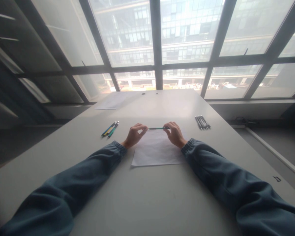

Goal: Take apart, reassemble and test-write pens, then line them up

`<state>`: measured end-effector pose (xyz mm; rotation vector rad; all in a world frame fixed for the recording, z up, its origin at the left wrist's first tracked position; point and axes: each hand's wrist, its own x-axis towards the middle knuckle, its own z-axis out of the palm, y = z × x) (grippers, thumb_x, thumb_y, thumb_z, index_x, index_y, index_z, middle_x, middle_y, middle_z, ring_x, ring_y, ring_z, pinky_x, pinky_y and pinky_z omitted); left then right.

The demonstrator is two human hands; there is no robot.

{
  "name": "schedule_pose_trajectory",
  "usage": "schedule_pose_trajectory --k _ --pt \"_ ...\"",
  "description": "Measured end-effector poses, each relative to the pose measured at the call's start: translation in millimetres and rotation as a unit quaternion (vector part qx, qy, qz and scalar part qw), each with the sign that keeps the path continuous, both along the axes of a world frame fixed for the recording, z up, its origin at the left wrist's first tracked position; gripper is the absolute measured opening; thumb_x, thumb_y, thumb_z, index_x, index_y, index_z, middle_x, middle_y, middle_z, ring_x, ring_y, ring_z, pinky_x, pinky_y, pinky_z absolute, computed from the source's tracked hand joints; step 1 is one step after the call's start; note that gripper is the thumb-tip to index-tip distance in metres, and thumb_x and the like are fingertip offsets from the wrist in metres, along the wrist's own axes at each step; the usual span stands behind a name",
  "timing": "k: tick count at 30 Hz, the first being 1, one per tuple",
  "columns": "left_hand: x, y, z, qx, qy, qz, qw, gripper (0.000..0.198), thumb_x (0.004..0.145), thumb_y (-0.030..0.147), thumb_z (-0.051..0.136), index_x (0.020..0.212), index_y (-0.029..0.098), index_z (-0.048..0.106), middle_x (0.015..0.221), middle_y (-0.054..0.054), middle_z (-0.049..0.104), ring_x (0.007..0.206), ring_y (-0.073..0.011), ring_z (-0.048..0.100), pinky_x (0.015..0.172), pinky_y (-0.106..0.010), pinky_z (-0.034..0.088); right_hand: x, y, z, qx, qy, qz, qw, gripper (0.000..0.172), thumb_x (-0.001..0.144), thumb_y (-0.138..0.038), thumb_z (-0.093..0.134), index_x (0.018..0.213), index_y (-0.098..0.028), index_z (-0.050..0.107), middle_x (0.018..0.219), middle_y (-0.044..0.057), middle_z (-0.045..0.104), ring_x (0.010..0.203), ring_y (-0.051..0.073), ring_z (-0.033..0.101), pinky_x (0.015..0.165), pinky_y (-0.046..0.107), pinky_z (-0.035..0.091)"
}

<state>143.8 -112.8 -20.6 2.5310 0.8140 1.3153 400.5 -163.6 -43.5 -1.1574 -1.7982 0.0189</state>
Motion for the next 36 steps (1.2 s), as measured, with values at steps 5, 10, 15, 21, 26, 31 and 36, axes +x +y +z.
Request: schedule_pose_trajectory --k 5,10,15,21,26,31,36 --pt "0.0 0.4 -0.8 0.001 0.001 -0.005 1.0 0.019 0.095 0.029 0.06 0.084 0.019 0.072 0.078 -0.004 0.068 0.077 -0.0183 0.063 0.076 -0.031 0.05 0.4 0.0 0.0 0.005 -0.002 0.01 1.0 0.005 0.093 -0.024 0.062 0.091 -0.022 0.066 0.088 0.007 0.066 0.088 0.025 0.058 0.082 0.04 0.047" --pt "-0.4 0.9 -1.5 -0.001 0.001 -0.004 1.0 0.018 0.094 0.029 0.061 0.083 0.02 0.072 0.077 -0.004 0.068 0.077 -0.0186 0.063 0.075 -0.031 0.05 0.8 0.4 -0.9 0.002 -0.001 0.016 1.0 0.006 0.093 -0.025 0.061 0.092 -0.023 0.066 0.088 0.006 0.066 0.088 0.025 0.058 0.082 0.04 0.047" --pt "-0.5 1.4 -3.2 -0.005 -0.007 -0.004 1.0 0.017 0.094 0.029 0.061 0.084 0.02 0.073 0.078 -0.004 0.069 0.077 -0.0185 0.064 0.075 -0.032 0.051 0.5 -0.4 -0.2 -0.002 -0.001 0.014 1.0 0.007 0.094 -0.026 0.061 0.092 -0.023 0.067 0.089 0.007 0.067 0.088 0.025 0.058 0.083 0.041 0.047" --pt "-0.2 3.1 -4.6 -0.025 -0.038 -0.022 0.999 0.016 0.093 0.031 0.065 0.09 0.02 0.076 0.081 -0.005 0.072 0.078 -0.0189 0.065 0.074 -0.032 0.051 0.5 -0.2 -0.4 0.0 0.003 0.011 1.0 0.008 0.094 -0.027 0.061 0.093 -0.023 0.067 0.09 0.007 0.067 0.089 0.025 0.059 0.083 0.04 0.047" --pt "-1.4 3.3 -4.0 -0.047 -0.045 -0.027 0.997 0.02 0.093 0.035 0.065 0.098 0.021 0.079 0.082 -0.006 0.073 0.078 -0.0192 0.066 0.075 -0.033 0.052 0.3 -0.3 -0.9 0.003 0.003 0.005 1.0 0.007 0.093 -0.026 0.061 0.093 -0.022 0.067 0.09 0.007 0.067 0.089 0.026 0.059 0.083 0.041 0.048" --pt "-0.5 1.8 -3.3 -0.075 -0.064 -0.031 0.995 0.023 0.095 0.036 0.063 0.102 0.02 0.078 0.086 -0.006 0.074 0.081 -0.0188 0.068 0.076 -0.032 0.053 0.4 -0.6 -0.8 0.001 0.005 -0.002 1.0 0.007 0.093 -0.026 0.061 0.093 -0.022 0.067 0.091 0.007 0.068 0.089 0.026 0.059 0.084 0.041 0.048" --pt "1.1 3.5 -6.2 -0.088 -0.085 -0.026 0.992 0.023 0.094 0.033 0.064 0.109 0.02 0.075 0.09 -0.007 0.076 0.082 -0.0184 0.069 0.078 -0.032 0.055 1.2 0.0 -1.1 0.002 0.01 -0.008 1.0 0.006 0.092 -0.023 0.062 0.092 -0.022 0.067 0.092 0.007 0.068 0.089 0.026 0.059 0.085 0.041 0.048"
